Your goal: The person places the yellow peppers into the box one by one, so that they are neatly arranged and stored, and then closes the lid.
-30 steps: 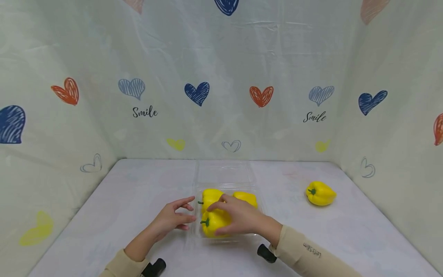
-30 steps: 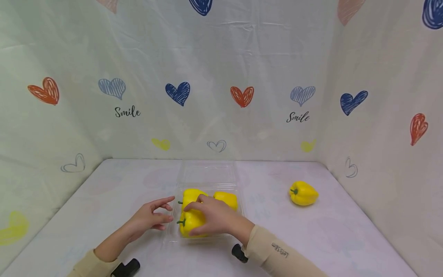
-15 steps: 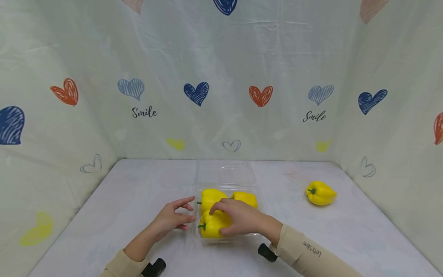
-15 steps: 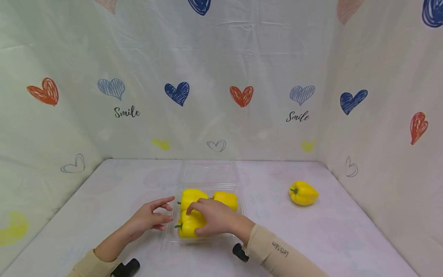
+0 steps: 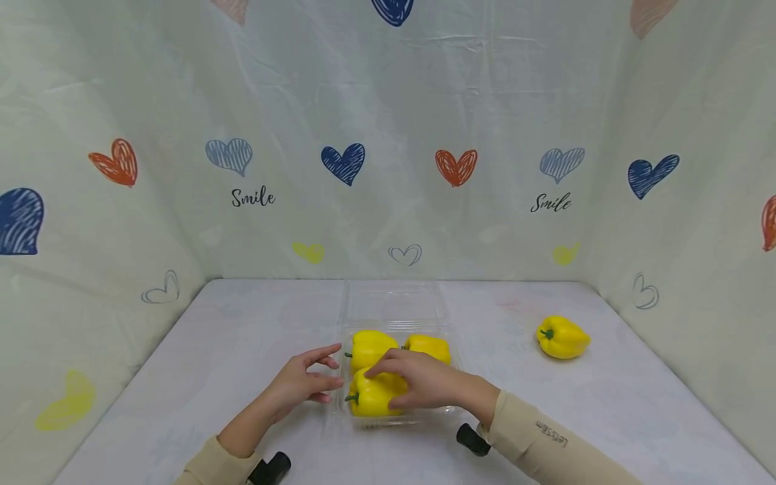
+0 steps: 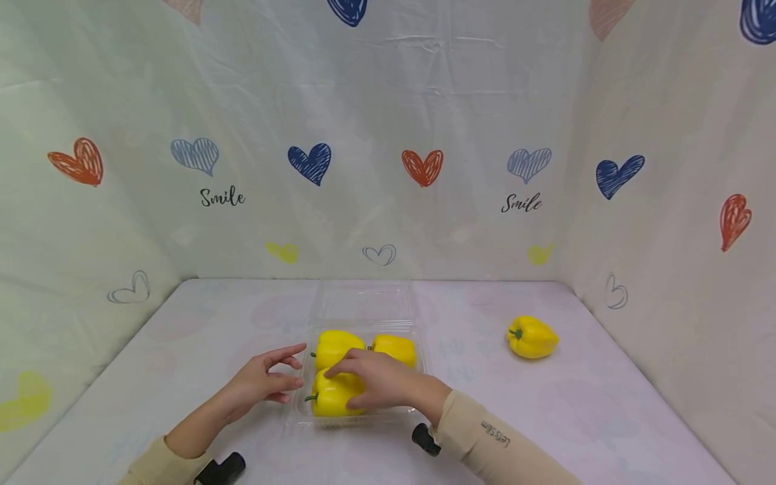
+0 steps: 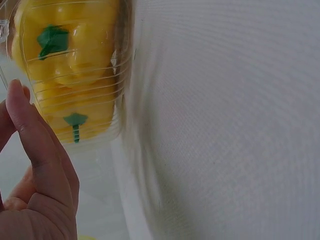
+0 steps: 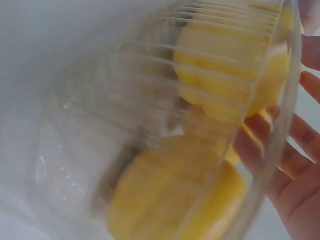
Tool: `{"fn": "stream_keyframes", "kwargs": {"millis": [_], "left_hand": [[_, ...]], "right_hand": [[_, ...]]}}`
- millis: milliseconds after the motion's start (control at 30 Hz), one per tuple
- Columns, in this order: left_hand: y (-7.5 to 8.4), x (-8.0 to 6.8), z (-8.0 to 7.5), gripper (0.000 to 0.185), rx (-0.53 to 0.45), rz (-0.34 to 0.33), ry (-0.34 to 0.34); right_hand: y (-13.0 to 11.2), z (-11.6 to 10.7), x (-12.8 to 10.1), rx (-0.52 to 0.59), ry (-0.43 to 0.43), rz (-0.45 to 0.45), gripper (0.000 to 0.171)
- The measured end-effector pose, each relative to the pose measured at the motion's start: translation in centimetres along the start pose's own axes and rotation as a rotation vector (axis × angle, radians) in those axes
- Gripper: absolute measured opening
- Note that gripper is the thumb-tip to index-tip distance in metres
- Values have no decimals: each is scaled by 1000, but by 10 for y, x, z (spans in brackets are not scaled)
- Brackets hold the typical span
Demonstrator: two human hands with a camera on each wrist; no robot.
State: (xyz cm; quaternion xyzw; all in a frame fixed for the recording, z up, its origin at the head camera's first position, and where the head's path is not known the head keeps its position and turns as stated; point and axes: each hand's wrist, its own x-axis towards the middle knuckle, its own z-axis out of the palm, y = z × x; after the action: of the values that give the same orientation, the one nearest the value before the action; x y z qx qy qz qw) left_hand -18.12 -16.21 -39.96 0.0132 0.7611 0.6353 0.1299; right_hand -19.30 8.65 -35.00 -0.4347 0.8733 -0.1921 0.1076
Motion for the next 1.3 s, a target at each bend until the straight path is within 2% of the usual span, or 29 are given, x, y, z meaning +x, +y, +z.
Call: {"fn": "stream_keyframes", "kwargs": {"millis": [233, 533, 1067, 1300], "left_hand": [[3, 0, 1, 69, 6, -29, 21], [4, -1, 0, 69, 5, -16, 11], [4, 0, 0, 68, 13, -18, -14], [4, 0, 0, 67, 18, -21, -6]], "right_hand": [[9, -4, -11, 54, 86, -41, 40], [21, -8, -27, 34, 205, -87, 33], [43, -15, -57, 41, 336, -20, 30], [53, -16, -70, -4, 381, 30, 30]]}}
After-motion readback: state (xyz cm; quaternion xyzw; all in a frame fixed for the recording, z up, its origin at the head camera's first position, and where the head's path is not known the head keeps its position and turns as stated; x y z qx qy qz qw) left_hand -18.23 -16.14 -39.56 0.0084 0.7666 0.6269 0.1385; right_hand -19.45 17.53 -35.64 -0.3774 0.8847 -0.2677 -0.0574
